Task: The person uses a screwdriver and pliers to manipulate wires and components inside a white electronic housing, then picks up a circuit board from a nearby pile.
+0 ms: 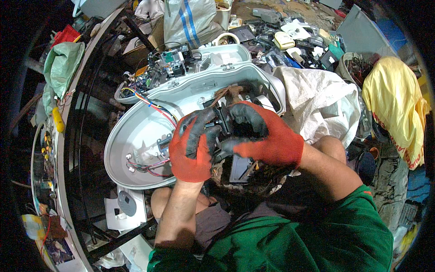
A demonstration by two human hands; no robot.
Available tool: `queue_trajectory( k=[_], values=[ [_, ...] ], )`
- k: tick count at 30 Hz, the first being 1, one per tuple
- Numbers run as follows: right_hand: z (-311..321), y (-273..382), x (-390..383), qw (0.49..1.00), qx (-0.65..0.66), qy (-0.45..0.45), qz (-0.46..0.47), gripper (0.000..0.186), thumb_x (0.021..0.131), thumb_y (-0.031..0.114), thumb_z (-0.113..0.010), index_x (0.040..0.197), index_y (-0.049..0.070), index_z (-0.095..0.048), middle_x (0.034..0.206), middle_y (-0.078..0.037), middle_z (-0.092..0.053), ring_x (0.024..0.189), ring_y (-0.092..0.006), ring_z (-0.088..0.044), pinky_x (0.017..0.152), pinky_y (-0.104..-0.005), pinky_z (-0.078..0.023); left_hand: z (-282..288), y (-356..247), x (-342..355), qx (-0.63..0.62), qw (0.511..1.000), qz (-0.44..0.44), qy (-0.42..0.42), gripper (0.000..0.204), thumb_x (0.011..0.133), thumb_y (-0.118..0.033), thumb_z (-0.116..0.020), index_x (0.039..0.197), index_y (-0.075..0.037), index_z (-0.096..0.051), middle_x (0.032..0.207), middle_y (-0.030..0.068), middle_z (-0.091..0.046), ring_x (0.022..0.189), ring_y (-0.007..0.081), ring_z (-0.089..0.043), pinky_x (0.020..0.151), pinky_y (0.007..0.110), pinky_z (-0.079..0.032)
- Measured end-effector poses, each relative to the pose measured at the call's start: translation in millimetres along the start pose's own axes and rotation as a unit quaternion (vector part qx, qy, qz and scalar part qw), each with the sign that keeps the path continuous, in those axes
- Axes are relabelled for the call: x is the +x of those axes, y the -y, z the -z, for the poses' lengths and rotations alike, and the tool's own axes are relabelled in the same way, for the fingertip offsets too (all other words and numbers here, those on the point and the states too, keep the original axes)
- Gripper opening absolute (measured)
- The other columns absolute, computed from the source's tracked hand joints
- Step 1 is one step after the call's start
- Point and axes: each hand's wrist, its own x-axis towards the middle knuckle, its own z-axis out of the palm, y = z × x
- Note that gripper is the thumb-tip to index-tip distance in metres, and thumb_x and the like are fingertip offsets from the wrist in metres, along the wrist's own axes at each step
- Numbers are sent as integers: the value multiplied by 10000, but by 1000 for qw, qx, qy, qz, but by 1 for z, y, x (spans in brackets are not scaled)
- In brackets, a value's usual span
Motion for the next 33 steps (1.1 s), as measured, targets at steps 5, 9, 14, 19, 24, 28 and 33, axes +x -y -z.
queue_trajectory(
  k=[5,9,14,19,24,28,33],
  values=[
    [4,-7,2,985,-145,-23,95,469,758,208,-702,1165,36,-545,1052,-172,-619,966,-300,-621,845,-378,-489,1,0,0,29,999,-27,8,292,855,-78,-537,1106,59,-596,1090,215,-602,972,354,-612,888,394,-463],
    [10,4,3,964,-239,1,115,487,766,187,-715,1189,20,-539,1043,-123,-613,994,-217,-595,880,-343,-466,-6,7,-5,-149,979,132,48,248,921,-137,-514,1063,48,-596,1052,187,-616,937,295,-621,858,380,-471],
    [3,6,-1,999,-47,-19,-17,421,796,203,-684,1160,29,-564,1035,-110,-638,942,-190,-613,839,-328,-488,-6,20,-4,-232,960,147,54,265,952,-196,-500,1079,20,-586,1051,159,-608,895,253,-595,844,350,-469],
    [8,15,-1,990,72,-22,-119,441,793,186,-704,1175,18,-563,1038,-68,-636,940,-123,-575,854,-296,-476,7,-8,13,-24,996,-78,44,322,735,-58,-675,1041,14,-602,1072,190,-582,986,305,-581,865,370,-458],
    [5,-6,-1,999,-24,-7,-23,442,792,183,-706,1178,22,-563,1049,-42,-626,930,-103,-557,854,-293,-473,11,-6,5,-11,997,-34,63,232,861,-40,-568,1086,7,-598,985,173,-621,866,319,-629,834,363,-487],
    [4,6,0,997,23,-1,-73,442,789,180,-713,1177,28,-565,1056,-33,-624,932,-99,-554,859,-294,-471,7,10,1,-50,996,7,70,272,868,-71,-554,1129,6,-571,1076,177,-606,928,305,-612,867,367,-476],
    [8,9,1,990,82,-13,-116,447,780,166,-718,1178,34,-565,1057,-35,-625,934,-99,-555,863,-294,-470,11,-2,5,-15,997,-73,26,397,735,-49,-636,1116,43,-566,1162,228,-564,1031,346,-581,898,406,-459]
  ],
)
